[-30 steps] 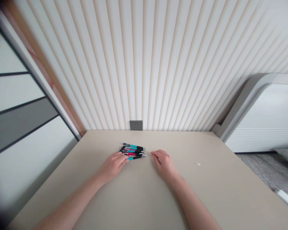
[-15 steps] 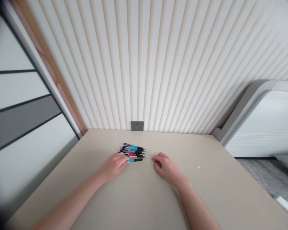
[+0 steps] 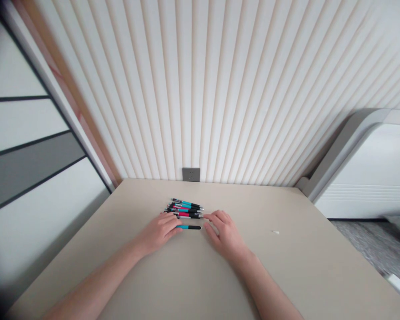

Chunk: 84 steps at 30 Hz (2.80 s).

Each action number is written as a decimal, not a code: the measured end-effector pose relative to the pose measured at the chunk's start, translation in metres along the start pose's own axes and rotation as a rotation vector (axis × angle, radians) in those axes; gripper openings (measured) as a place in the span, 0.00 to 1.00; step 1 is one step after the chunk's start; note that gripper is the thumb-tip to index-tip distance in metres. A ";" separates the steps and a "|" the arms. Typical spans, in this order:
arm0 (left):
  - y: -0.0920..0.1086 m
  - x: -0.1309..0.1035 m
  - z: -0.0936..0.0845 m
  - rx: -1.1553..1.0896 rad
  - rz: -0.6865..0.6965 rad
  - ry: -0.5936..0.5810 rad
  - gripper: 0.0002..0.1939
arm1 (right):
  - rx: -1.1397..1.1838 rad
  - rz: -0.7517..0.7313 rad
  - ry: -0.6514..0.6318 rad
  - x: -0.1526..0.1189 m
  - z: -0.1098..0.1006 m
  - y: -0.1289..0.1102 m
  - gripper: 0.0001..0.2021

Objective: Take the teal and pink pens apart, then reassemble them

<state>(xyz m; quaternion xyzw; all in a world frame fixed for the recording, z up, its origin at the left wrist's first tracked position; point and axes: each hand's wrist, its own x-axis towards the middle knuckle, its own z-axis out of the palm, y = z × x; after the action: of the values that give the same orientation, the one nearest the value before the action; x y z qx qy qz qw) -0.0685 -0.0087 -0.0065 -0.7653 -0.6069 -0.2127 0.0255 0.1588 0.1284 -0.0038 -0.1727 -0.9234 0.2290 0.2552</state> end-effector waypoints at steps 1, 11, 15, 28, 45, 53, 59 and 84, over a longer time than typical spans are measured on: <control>0.001 0.000 -0.001 0.001 0.019 0.000 0.11 | -0.001 -0.028 -0.022 0.000 0.003 -0.005 0.13; 0.004 -0.002 -0.002 -0.033 0.101 0.012 0.12 | -0.090 -0.124 -0.175 0.001 0.015 -0.012 0.15; 0.003 -0.002 -0.001 -0.047 0.103 -0.014 0.17 | -0.140 -0.124 -0.119 0.001 0.020 -0.011 0.15; 0.003 -0.003 -0.001 -0.007 0.090 -0.004 0.15 | -0.151 -0.132 -0.063 0.001 0.011 -0.022 0.10; 0.004 -0.001 -0.003 0.001 0.089 -0.006 0.15 | -0.125 -0.129 -0.049 0.001 0.010 -0.026 0.12; 0.005 -0.001 -0.003 0.011 0.108 0.023 0.16 | -0.099 -0.129 -0.063 0.001 0.012 -0.025 0.08; 0.005 -0.002 -0.002 0.015 0.113 -0.004 0.15 | -0.103 -0.153 -0.087 0.002 0.013 -0.026 0.07; 0.005 -0.003 -0.001 -0.033 0.100 -0.003 0.13 | -0.114 -0.187 -0.076 0.002 0.013 -0.024 0.09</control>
<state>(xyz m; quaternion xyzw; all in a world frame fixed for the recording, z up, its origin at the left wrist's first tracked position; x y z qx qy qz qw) -0.0647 -0.0127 -0.0060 -0.7954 -0.5643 -0.2200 0.0226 0.1450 0.1050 -0.0009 -0.0913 -0.9560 0.1575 0.2299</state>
